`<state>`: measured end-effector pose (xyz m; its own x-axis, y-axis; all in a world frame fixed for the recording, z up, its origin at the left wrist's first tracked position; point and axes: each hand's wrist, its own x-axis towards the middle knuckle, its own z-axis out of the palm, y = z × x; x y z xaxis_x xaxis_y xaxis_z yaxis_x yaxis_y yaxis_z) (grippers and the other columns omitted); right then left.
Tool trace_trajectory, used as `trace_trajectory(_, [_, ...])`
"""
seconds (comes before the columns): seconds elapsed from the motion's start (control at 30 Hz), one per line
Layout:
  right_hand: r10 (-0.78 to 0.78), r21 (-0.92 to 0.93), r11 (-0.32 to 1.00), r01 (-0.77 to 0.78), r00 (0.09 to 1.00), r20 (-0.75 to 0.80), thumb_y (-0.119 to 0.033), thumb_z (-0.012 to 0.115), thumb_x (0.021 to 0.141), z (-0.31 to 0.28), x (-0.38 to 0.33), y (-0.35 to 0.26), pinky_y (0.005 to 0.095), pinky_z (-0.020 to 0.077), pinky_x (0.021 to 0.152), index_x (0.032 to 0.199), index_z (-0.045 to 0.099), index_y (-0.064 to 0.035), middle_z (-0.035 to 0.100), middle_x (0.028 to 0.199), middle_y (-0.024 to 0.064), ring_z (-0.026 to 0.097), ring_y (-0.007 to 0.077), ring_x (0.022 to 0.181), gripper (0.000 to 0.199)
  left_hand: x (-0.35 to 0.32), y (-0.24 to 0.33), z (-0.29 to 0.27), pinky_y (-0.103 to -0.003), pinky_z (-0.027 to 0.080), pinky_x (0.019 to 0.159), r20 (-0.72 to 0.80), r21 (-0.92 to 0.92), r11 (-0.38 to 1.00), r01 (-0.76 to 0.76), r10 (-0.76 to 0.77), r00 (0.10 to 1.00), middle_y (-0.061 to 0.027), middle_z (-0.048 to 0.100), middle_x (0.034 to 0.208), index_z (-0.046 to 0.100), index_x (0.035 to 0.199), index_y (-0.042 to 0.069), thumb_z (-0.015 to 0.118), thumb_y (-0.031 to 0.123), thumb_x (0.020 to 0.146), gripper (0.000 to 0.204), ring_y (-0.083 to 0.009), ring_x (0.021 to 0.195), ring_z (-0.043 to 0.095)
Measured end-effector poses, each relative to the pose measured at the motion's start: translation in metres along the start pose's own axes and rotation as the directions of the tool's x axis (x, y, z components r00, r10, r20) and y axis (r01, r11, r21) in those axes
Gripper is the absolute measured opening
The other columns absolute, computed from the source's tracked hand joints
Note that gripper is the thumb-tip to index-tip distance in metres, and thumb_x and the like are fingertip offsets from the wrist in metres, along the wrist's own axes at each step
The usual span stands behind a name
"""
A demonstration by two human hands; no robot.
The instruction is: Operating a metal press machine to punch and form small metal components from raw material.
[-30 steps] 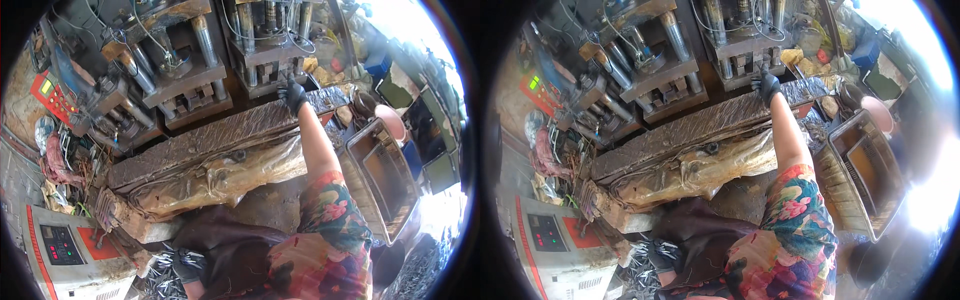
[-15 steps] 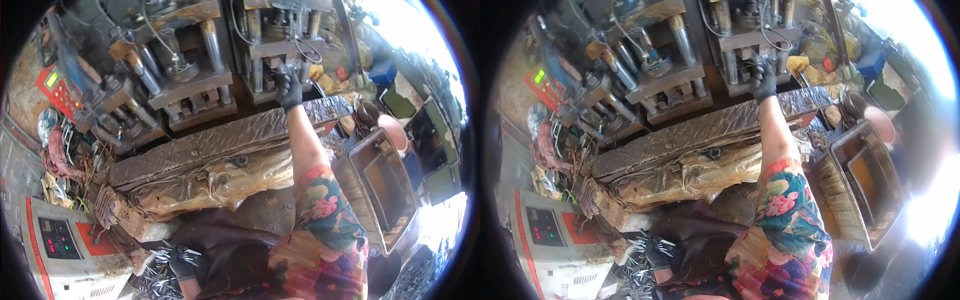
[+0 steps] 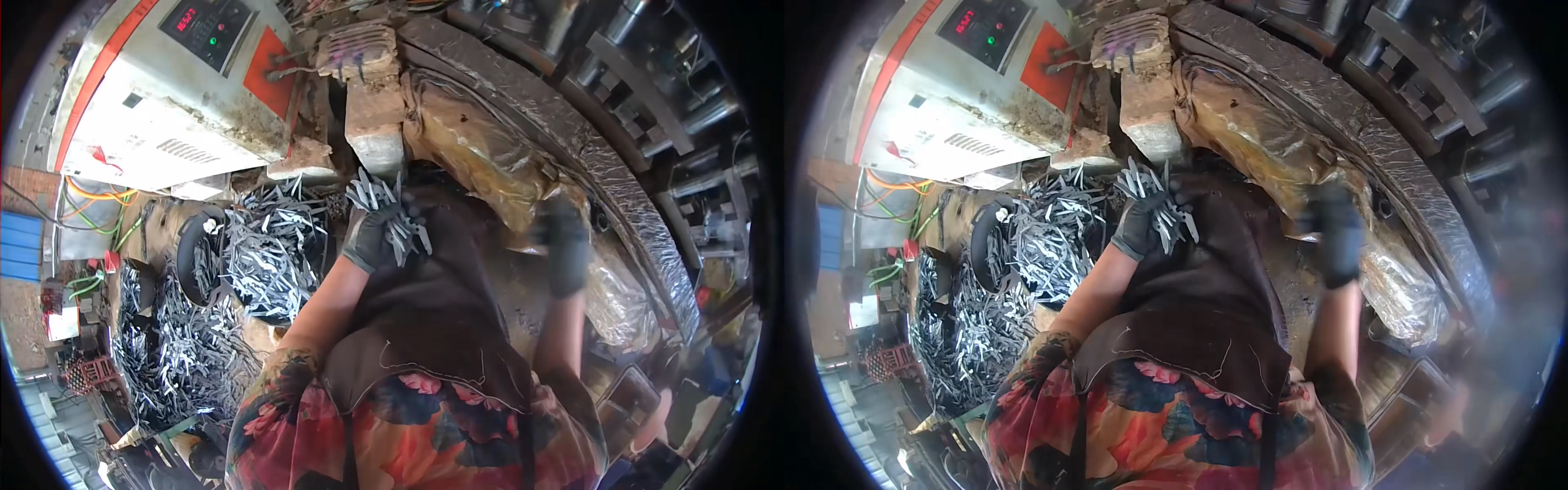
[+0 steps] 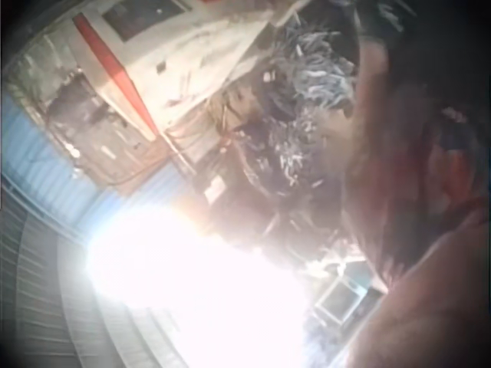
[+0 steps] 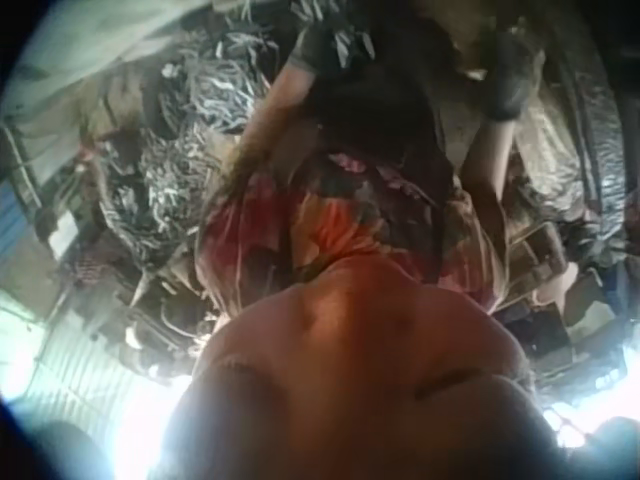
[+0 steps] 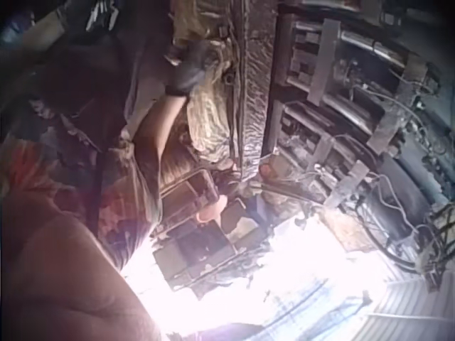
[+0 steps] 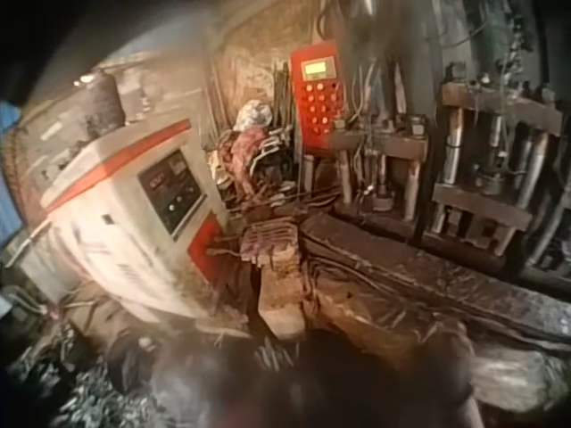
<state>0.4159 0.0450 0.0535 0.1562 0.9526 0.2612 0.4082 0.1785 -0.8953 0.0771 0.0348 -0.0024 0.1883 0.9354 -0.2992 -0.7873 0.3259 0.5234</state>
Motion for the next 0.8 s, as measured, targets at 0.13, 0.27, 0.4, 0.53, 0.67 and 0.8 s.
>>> trace_trajectory(0.13, [0.449,0.189,0.788,-0.586,0.756,0.476,-0.017,0.059,0.092,0.115,-0.014,-0.052,0.0244,0.0504,0.058,0.104,0.063,-0.0057,0.068,0.086,0.0086,0.064,0.0122,0.069,0.017,-0.023,0.008,0.002,-0.044,0.056,0.082,-0.009,-0.05,0.996,-0.07,0.069,0.998,-0.0111,0.062,0.104,0.052,0.116,0.004,0.059,0.003,0.086,0.031,-0.0251,0.091,0.064])
trace_trajectory(0.27, [0.306,0.234,0.831,-0.504,0.767,0.564,-0.035,0.062,0.09,0.164,-0.001,-0.065,0.0265,0.0432,0.051,0.094,0.064,-0.0079,0.06,0.068,0.0038,0.056,0.0123,0.055,0.027,-0.038,0.017,0.007,-0.041,0.057,0.074,0.02,0.013,1.0,0.0,0.0,1.0,-0.0118,0.064,0.098,0.052,0.115,0.005,0.06,0.001,0.085,0.031,-0.026,0.088,0.065])
trace_trajectory(0.4, [0.236,-0.154,0.972,-0.179,0.723,0.649,-0.039,0.065,0.086,0.205,0.002,-0.091,0.032,0.0486,0.065,0.091,0.069,-0.0033,0.068,0.08,0.0132,0.063,0.0143,0.069,0.036,-0.05,0.018,-0.009,-0.039,0.055,0.077,0.033,0.103,0.988,0.117,-0.121,0.992,-0.0115,0.065,0.099,0.057,0.115,0.003,0.062,0.012,0.087,0.029,-0.0248,0.088,0.065])
trace_trajectory(0.53, [0.179,0.137,0.929,-0.345,0.74,0.649,-0.033,0.064,0.089,0.216,-0.01,-0.055,0.0237,0.0426,0.051,0.082,0.067,-0.0039,0.063,0.071,0.0026,0.056,0.0092,0.059,0.03,-0.057,0.024,-0.008,-0.039,0.053,0.082,0.031,0.062,0.976,0.209,-0.211,0.977,-0.0129,0.066,0.103,0.058,0.118,0.002,0.059,0.014,0.09,0.031,-0.0256,0.091,0.065])
trace_trajectory(0.67, [0.279,0.053,0.909,-0.414,0.696,0.661,-0.031,0.066,0.087,0.201,-0.005,-0.085,0.0259,0.0467,0.052,0.088,0.07,-0.003,0.07,0.077,0.007,0.057,0.0103,0.056,0.028,-0.062,0.036,0.005,-0.039,0.054,0.082,0.021,-0.025,0.979,0.2,-0.2,0.98,-0.0123,0.066,0.102,0.057,0.117,0.004,0.057,0.01,0.091,0.027,-0.0258,0.092,0.065])
trace_trajectory(0.8, [0.42,0.02,0.856,-0.517,0.717,0.556,-0.03,0.063,0.09,0.169,0.0,-0.109,0.0213,0.0383,0.04,0.085,0.067,-0.0028,0.064,0.07,0.0042,0.05,0.0067,0.048,0.027,-0.058,0.035,-0.005,-0.039,0.053,0.082,-0.095,-0.189,0.981,0.046,-0.065,0.993,-0.0097,0.065,0.091,0.059,0.103,0.01,0.057,0.012,0.091,0.013,-0.0253,0.09,0.064])
